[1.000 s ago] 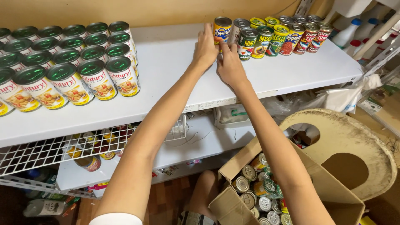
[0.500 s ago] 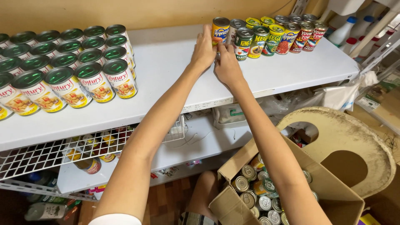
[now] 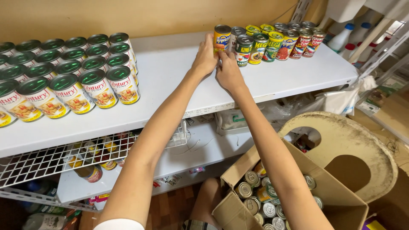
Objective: Stocking canned goods from a cardboard box onto grocery store shelves.
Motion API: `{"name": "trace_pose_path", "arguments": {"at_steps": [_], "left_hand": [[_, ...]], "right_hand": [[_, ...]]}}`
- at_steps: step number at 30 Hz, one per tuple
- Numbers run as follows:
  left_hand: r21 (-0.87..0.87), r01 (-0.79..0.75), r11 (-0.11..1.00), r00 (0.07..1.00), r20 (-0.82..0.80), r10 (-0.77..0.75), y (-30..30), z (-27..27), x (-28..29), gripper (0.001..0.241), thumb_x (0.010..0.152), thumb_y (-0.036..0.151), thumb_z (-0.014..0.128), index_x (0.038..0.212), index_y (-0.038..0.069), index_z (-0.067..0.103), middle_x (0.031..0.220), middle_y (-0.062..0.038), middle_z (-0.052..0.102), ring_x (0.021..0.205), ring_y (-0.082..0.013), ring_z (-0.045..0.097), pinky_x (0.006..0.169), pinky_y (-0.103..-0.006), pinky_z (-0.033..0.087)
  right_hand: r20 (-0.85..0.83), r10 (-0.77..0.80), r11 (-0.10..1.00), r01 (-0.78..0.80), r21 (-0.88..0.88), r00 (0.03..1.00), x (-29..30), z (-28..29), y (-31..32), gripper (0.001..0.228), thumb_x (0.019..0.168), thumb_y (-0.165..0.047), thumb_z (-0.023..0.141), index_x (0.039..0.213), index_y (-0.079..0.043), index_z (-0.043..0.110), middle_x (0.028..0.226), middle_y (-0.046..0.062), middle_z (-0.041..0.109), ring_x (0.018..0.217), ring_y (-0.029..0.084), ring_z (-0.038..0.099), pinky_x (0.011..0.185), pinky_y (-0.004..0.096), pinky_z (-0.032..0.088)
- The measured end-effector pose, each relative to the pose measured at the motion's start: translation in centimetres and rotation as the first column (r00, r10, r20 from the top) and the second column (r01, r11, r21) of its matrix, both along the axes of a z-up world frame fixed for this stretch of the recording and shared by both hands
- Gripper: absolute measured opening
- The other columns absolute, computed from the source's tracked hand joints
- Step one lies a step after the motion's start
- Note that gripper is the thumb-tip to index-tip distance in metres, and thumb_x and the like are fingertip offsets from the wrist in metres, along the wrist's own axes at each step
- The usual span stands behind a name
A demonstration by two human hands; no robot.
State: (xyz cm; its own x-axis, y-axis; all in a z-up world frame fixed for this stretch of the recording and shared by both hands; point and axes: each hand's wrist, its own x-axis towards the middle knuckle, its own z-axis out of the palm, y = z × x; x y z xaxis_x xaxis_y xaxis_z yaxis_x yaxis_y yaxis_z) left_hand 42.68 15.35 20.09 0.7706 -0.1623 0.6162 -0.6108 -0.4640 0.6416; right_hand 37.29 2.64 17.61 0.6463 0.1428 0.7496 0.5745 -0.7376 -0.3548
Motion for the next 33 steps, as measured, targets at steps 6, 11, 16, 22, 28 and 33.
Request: {"name": "trace_pose_path", "arguments": {"at_steps": [6, 11, 16, 22, 28, 33], "left_hand": [[-0.078, 0.081, 0.994, 0.988, 0.136, -0.070, 0.3, 1.0, -0.8, 0.048, 0.084, 0.003, 0.070, 0.126, 0.001, 0.047, 0.122, -0.023, 0.063, 0.112, -0.0357, 0.064, 0.090, -0.0441, 0.056], [-0.216, 0.390, 0.895, 0.920, 0.118, -0.373, -0.1, 5.1, -10.9, 0.019, 0.092, 0.002, 0.068, 0.111, 0.000, 0.066, 0.105, -0.014, 0.075, 0.096, -0.0195, 0.075, 0.084, -0.0329, 0.062], [-0.191, 0.482, 0.855, 0.863, 0.269, -0.427, -2.0, 5.9, -22.0, 0.013, 0.091, 0.005, 0.071, 0.103, 0.000, 0.067, 0.096, -0.005, 0.065, 0.083, -0.0151, 0.068, 0.075, -0.0292, 0.058], [-0.184, 0.576, 0.796, 0.810, 0.256, -0.527, -5.1, 3.6, -31.7, 0.013, 0.098, 0.009, 0.075, 0.101, 0.003, 0.064, 0.091, 0.001, 0.062, 0.079, -0.0089, 0.056, 0.069, -0.0247, 0.050], [-0.133, 0.713, 0.688, 0.701, 0.172, -0.692, -8.5, 1.4, -37.2, 0.011, 0.104, 0.012, 0.073, 0.105, 0.005, 0.065, 0.089, 0.003, 0.064, 0.079, -0.0066, 0.056, 0.069, -0.0240, 0.046], [-0.200, 0.798, 0.569, 0.597, 0.127, -0.792, -13.5, -4.6, -38.4, 0.010, 0.107, 0.012, 0.073, 0.107, 0.005, 0.068, 0.089, 0.003, 0.064, 0.081, -0.0062, 0.059, 0.071, -0.0240, 0.048]], "right_hand": [[-0.008, 0.103, 0.978, -0.100, 0.184, 0.995, -4.0, 3.0, 0.1, 0.048, 0.087, 0.006, 0.062, 0.134, 0.005, 0.053, 0.122, 0.025, 0.059, 0.110, 0.039, 0.063, 0.095, 0.043, 0.054], [0.016, 0.221, 0.921, -0.214, 0.326, 0.975, -11.3, 5.6, -1.1, 0.045, 0.094, 0.004, 0.061, 0.138, 0.003, 0.050, 0.127, 0.018, 0.062, 0.103, 0.024, 0.070, 0.077, 0.032, 0.061], [0.071, 0.206, 0.910, -0.218, 0.352, 0.976, -21.9, 6.5, -3.7, 0.027, 0.102, 0.000, 0.064, 0.128, 0.003, 0.059, 0.112, 0.009, 0.072, 0.095, 0.013, 0.069, 0.076, 0.025, 0.055], [-0.039, 0.316, 0.864, -0.270, 0.424, 0.948, -32.9, 4.9, -8.4, 0.015, 0.109, 0.000, 0.064, 0.124, 0.002, 0.061, 0.113, 0.002, 0.069, 0.102, 0.007, 0.064, 0.090, 0.023, 0.054], [-0.143, 0.254, 0.903, -0.181, 0.390, 0.957, -40.6, 2.1, -14.3, 0.007, 0.117, 0.001, 0.066, 0.120, 0.004, 0.060, 0.107, 0.001, 0.066, 0.099, 0.005, 0.062, 0.087, 0.020, 0.052], [-0.237, 0.150, 0.906, -0.037, 0.422, 0.960, -45.8, 0.9, -15.4, 0.013, 0.109, 0.003, 0.063, 0.122, 0.003, 0.062, 0.114, 0.002, 0.069, 0.101, 0.006, 0.064, 0.091, 0.021, 0.054]]}}
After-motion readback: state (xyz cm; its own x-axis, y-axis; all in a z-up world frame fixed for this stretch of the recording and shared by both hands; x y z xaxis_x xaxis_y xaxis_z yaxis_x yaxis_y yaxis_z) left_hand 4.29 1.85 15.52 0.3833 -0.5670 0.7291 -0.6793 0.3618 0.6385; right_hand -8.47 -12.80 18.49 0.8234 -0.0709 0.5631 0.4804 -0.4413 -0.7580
